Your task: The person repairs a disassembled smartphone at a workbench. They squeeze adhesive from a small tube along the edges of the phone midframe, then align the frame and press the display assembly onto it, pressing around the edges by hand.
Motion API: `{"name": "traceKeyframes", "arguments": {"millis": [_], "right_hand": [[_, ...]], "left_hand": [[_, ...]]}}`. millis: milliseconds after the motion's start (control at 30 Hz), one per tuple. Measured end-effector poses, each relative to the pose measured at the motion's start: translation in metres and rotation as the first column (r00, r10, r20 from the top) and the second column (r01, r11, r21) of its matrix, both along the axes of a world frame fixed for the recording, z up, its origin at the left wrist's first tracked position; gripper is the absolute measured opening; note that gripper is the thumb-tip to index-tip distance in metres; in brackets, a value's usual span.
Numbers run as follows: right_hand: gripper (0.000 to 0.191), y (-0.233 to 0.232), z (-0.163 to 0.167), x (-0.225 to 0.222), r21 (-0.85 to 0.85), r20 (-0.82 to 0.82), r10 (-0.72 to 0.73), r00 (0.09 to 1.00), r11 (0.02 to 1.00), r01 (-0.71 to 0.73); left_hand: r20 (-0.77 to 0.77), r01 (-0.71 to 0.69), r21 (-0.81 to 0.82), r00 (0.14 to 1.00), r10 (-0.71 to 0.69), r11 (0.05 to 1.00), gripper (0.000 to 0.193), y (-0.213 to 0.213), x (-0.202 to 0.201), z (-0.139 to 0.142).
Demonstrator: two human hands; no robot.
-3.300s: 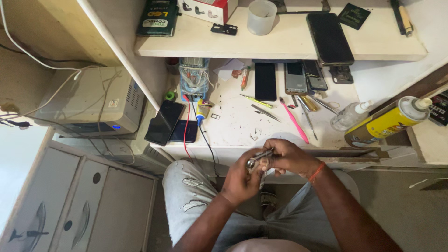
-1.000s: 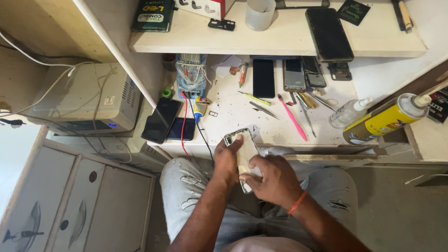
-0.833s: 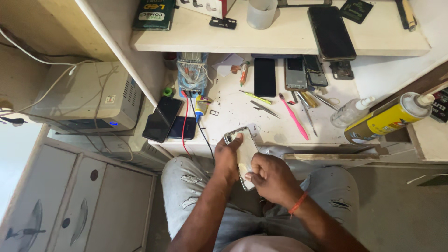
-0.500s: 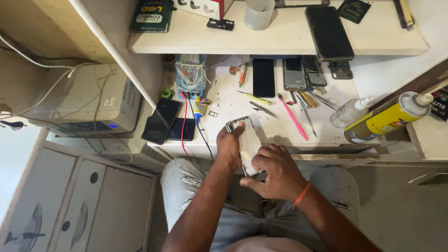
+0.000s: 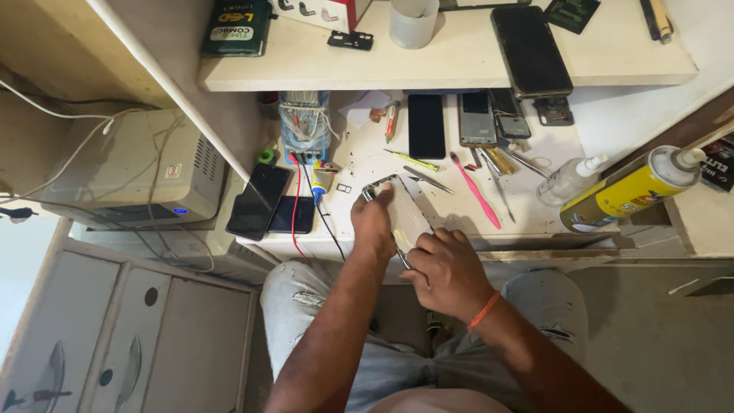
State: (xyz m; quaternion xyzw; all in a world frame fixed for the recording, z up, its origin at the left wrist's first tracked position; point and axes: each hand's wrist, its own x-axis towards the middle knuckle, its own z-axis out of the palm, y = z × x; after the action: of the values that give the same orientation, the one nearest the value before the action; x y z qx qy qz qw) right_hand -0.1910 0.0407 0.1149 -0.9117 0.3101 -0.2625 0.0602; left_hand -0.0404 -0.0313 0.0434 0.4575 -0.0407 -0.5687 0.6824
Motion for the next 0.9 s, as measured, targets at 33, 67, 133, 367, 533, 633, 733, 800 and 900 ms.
{"name": "traceKeyframes", "arguments": {"millis": [33, 67, 133, 367, 533, 633, 733, 800, 900], "right_hand": [[0.017, 0.001, -0.001, 0.001, -0.001, 0.008, -0.017, 1.0, 1.0, 0.017], [0.015, 0.002, -0.002, 0.002, -0.001, 0.015, -0.032, 0.999, 0.999, 0.032], [0.014, 0.003, -0.001, 0.006, 0.022, 0.063, -0.061, 0.996, 0.998, 0.06], [0.037, 0.003, 0.009, 0.02, 0.203, 0.228, -0.167, 0.959, 0.972, 0.121], [0.041, -0.012, 0.014, 0.015, 0.582, 0.058, -0.284, 0.957, 0.789, 0.198], [0.037, -0.012, 0.013, 0.013, 0.615, 0.046, -0.267, 0.962, 0.767, 0.183], [0.034, -0.006, 0.011, 0.013, 0.393, 0.096, -0.193, 0.976, 0.909, 0.141], [0.03, -0.002, 0.009, 0.014, 0.223, 0.132, -0.134, 0.982, 0.969, 0.103], [0.022, 0.001, 0.007, 0.013, 0.065, 0.19, -0.073, 0.979, 0.996, 0.061]], "left_hand": [[-0.003, -0.013, 0.005, 1.0, 0.013, 1.0, 0.026, -0.002, 0.001, -0.001], [-0.005, -0.022, -0.002, 1.0, 0.022, 1.0, 0.026, -0.003, 0.001, -0.002], [-0.009, -0.043, -0.017, 0.999, 0.043, 0.999, 0.026, -0.006, 0.002, -0.003], [-0.002, -0.074, 0.055, 0.997, 0.075, 0.996, 0.023, -0.01, 0.005, -0.004], [0.059, -0.059, 0.077, 0.997, 0.054, 0.995, 0.024, -0.004, 0.001, -0.006], [0.053, -0.062, 0.056, 0.997, 0.059, 0.996, 0.023, -0.004, 0.002, -0.006], [-0.02, -0.064, 0.035, 0.998, 0.064, 0.997, 0.022, -0.009, 0.006, -0.004], [-0.024, -0.088, 0.022, 0.996, 0.089, 0.996, 0.023, -0.014, 0.009, -0.003], [-0.016, -0.11, 0.058, 0.994, 0.112, 0.992, 0.023, -0.018, 0.011, -0.003]]}}
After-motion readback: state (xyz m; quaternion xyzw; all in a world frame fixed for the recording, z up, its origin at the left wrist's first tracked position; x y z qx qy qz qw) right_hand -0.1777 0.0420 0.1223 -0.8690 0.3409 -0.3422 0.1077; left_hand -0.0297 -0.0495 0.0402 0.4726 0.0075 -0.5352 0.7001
